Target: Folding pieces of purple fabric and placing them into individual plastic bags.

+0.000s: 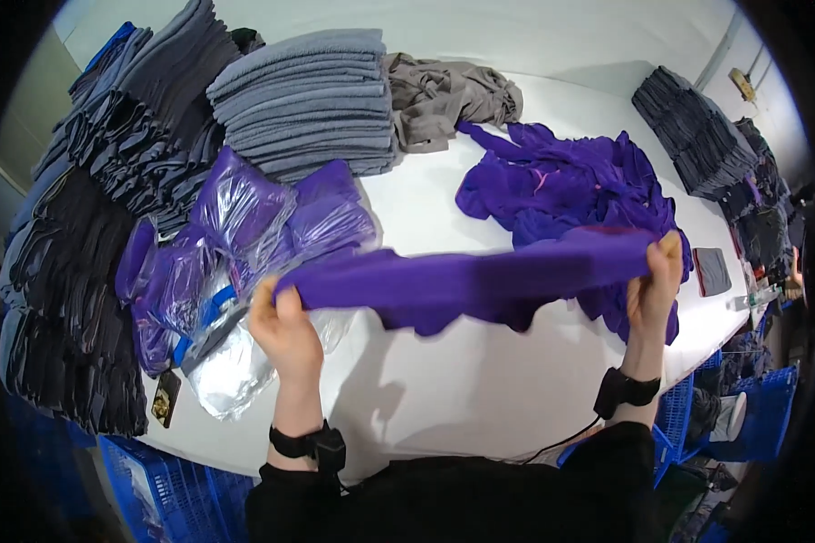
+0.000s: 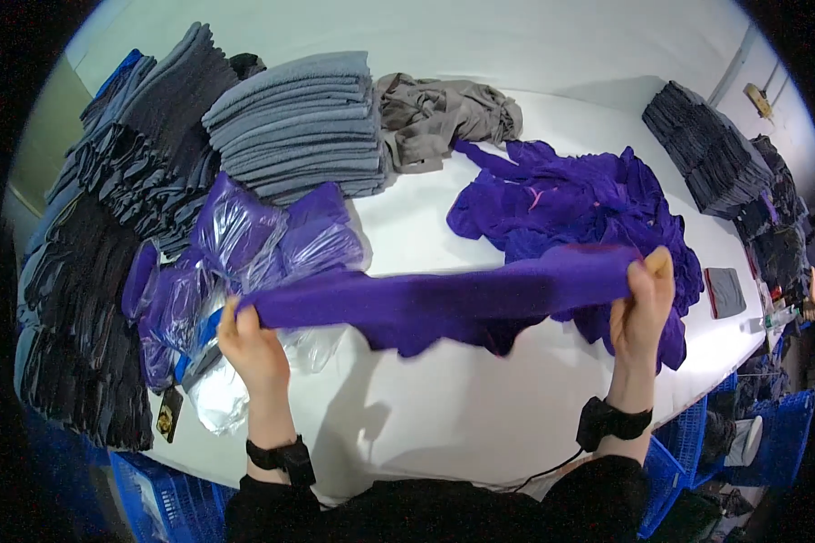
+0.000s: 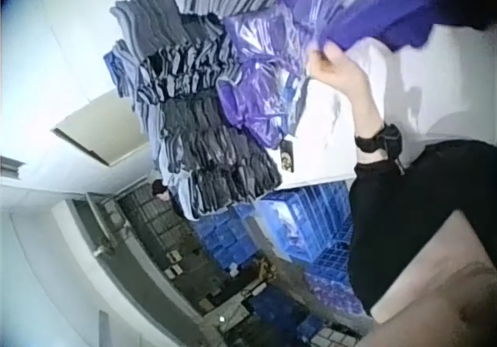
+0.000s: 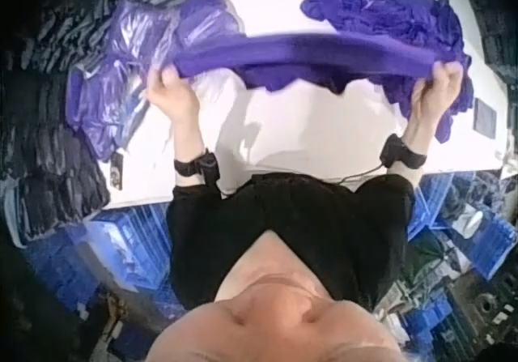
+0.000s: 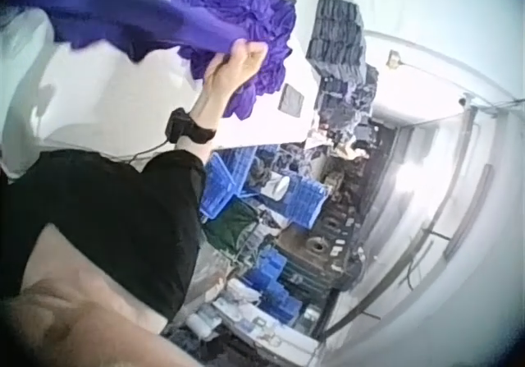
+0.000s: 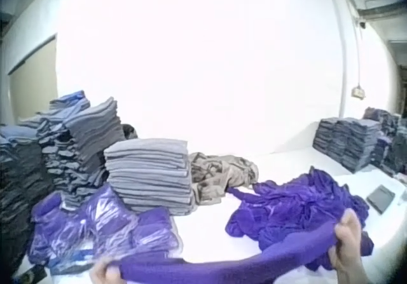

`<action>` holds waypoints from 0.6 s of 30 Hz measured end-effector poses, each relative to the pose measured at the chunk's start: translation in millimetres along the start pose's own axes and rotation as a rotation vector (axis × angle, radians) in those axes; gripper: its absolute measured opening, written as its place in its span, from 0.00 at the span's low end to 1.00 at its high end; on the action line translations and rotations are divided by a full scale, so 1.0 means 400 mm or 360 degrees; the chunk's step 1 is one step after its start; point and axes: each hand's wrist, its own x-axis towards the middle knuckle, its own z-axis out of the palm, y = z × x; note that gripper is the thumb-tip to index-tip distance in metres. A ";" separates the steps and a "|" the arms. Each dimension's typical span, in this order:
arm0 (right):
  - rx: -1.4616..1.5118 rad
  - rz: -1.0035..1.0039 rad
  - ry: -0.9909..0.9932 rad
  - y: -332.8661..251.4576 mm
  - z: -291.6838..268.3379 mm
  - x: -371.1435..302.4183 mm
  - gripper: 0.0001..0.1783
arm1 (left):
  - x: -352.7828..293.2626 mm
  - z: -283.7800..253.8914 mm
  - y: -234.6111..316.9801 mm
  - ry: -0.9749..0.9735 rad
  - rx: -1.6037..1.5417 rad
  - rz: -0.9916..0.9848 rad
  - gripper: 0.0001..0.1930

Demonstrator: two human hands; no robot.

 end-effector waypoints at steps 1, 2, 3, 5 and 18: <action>0.0071 0.0031 -0.0024 0.030 -0.051 -0.016 0.09 | -0.028 -0.013 -0.029 -0.0059 0.0001 -0.0036 0.04; 0.0083 0.0077 0.0020 0.059 -0.075 -0.043 0.09 | -0.054 -0.042 -0.055 -0.0103 0.0029 -0.0058 0.04; 0.0057 0.0259 0.0061 0.064 -0.109 -0.079 0.09 | -0.082 -0.063 -0.062 -0.0160 0.0239 -0.0099 0.04; -0.0112 0.0340 0.0190 0.097 -0.174 -0.165 0.14 | -0.136 -0.122 -0.098 -0.0475 0.0251 -0.0124 0.05; -0.2592 0.0775 -0.0150 0.492 -0.165 -0.258 0.34 | -0.244 0.014 -0.493 -0.0499 0.1288 0.0356 0.27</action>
